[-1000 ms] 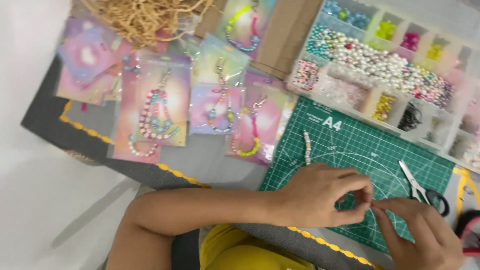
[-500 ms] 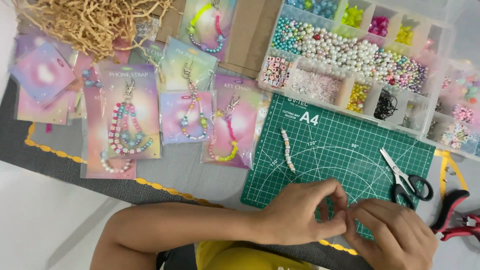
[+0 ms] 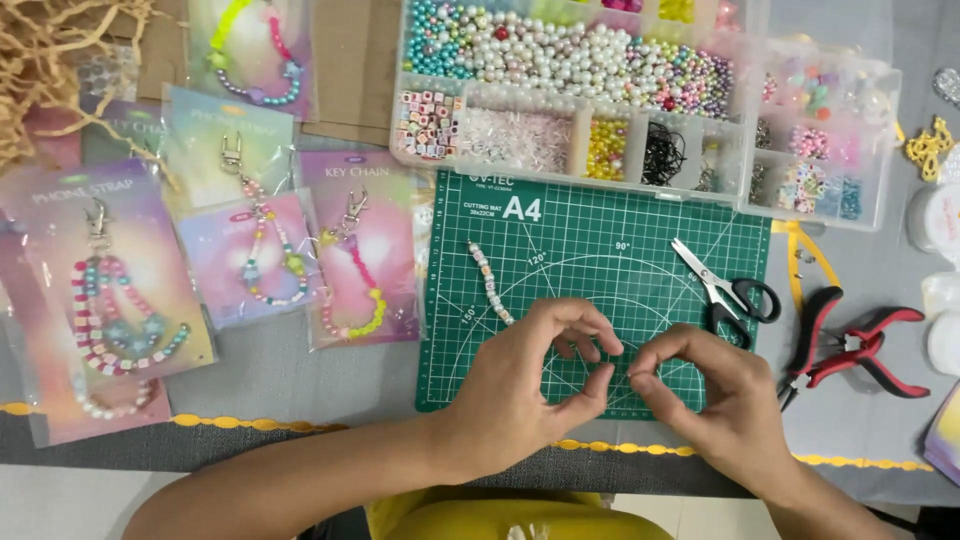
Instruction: Threading beads onto a cord and tying knots to create handmade jewelry.
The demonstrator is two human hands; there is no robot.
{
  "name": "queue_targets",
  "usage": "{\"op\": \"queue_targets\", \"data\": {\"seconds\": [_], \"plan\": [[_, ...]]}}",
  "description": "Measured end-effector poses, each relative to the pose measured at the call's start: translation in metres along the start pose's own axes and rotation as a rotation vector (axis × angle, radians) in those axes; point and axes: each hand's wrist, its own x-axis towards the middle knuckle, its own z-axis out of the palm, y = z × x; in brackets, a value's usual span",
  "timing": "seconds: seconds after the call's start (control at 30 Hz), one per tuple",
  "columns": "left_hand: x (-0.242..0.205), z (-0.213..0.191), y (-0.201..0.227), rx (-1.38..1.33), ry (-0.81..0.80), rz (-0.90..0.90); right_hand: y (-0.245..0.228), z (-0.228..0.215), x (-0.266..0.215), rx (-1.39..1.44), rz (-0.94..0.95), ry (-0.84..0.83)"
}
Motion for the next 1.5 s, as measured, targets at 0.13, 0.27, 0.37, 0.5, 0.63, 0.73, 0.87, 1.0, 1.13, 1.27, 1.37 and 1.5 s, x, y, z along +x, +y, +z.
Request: {"op": "queue_targets", "data": {"seconds": [0.13, 0.27, 0.37, 0.5, 0.63, 0.73, 0.87, 1.0, 1.13, 1.27, 1.37, 1.5], "plan": [[-0.003, 0.002, -0.005, 0.318, 0.026, 0.269, -0.001, -0.001, 0.002, 0.044, 0.052, -0.047], [-0.002, 0.002, -0.005, 0.395, 0.022, 0.372, -0.002, 0.001, 0.004, 0.064, 0.055, -0.064], [-0.001, 0.001, -0.004, 0.404, 0.03, 0.397, -0.005, 0.001, 0.005, 0.052, 0.039, -0.096], [0.0, 0.001, -0.004, 0.444, 0.042, 0.431, -0.005, 0.002, 0.006, 0.052, 0.015, -0.101], [-0.002, 0.002, -0.009, 0.441, 0.037, 0.423, -0.003, 0.004, 0.006, 0.064, 0.026, -0.121], [-0.002, 0.002, -0.007, 0.435, 0.037, 0.402, 0.002, 0.006, 0.006, 0.199, 0.067, -0.176], [-0.003, 0.001, -0.005, 0.397, 0.026, 0.377, 0.004, 0.007, 0.007, 0.331, 0.111, -0.222], [-0.002, -0.004, 0.002, 0.182, -0.001, 0.22, 0.008, 0.005, 0.006, 0.473, 0.143, -0.264], [0.007, -0.011, 0.012, -0.099, 0.035, 0.022, 0.01, 0.003, 0.007, 0.619, 0.205, -0.278], [0.005, -0.009, 0.01, -0.061, -0.042, 0.052, 0.014, 0.0, 0.005, 0.639, 0.257, -0.276], [0.004, -0.007, 0.009, -0.071, -0.067, 0.095, 0.012, -0.001, 0.004, 0.706, 0.287, -0.284], [0.006, -0.007, 0.014, -0.093, -0.085, 0.038, 0.013, -0.001, 0.005, 0.661, 0.305, -0.291]]}}
